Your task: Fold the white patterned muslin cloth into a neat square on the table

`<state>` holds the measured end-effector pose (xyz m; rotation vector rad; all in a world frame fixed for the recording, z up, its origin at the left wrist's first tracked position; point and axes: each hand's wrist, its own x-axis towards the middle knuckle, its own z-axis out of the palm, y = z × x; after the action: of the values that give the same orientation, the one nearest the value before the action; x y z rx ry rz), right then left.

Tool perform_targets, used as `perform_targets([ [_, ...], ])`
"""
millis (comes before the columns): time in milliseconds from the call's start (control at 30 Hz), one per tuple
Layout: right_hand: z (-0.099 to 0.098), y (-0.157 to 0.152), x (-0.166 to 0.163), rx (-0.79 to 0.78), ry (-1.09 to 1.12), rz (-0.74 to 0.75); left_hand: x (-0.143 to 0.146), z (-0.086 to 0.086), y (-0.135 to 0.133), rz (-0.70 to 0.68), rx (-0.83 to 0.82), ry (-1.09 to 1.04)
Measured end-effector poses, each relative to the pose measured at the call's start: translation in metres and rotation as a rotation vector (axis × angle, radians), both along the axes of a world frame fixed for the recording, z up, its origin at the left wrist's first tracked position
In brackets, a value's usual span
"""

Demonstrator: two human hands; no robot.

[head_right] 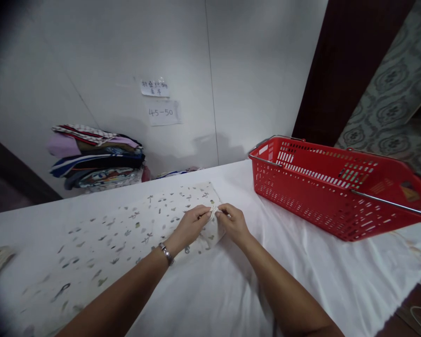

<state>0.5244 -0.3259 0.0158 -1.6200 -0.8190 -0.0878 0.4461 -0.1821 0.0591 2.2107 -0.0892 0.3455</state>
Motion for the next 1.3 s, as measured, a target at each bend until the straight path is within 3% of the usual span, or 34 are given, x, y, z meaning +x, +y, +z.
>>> perform_targets([
  [200,-0.001,-0.001,0.002,-0.003,-0.022,-0.003,-0.004,0.005,-0.005,0.018,0.104,0.015],
  [367,-0.003,-0.003,0.010,-0.027,-0.135,-0.053,-0.002,0.000,-0.004,0.041,0.160,0.004],
  [667,0.007,-0.011,0.012,-0.044,0.029,0.246,0.002,-0.010,-0.004,0.026,0.167,-0.014],
  [867,0.006,-0.010,0.010,0.061,0.109,0.233,0.002,-0.010,-0.009,0.036,0.175,0.011],
  [967,0.004,-0.011,0.012,0.101,0.233,0.262,-0.002,-0.017,-0.006,0.099,0.156,-0.001],
  [1133,0.003,-0.015,0.016,0.126,0.371,0.248,-0.023,-0.036,0.019,0.213,0.273,0.006],
  [1300,0.001,-0.016,0.018,0.132,0.368,0.226,-0.051,-0.048,0.029,0.284,0.428,-0.235],
])
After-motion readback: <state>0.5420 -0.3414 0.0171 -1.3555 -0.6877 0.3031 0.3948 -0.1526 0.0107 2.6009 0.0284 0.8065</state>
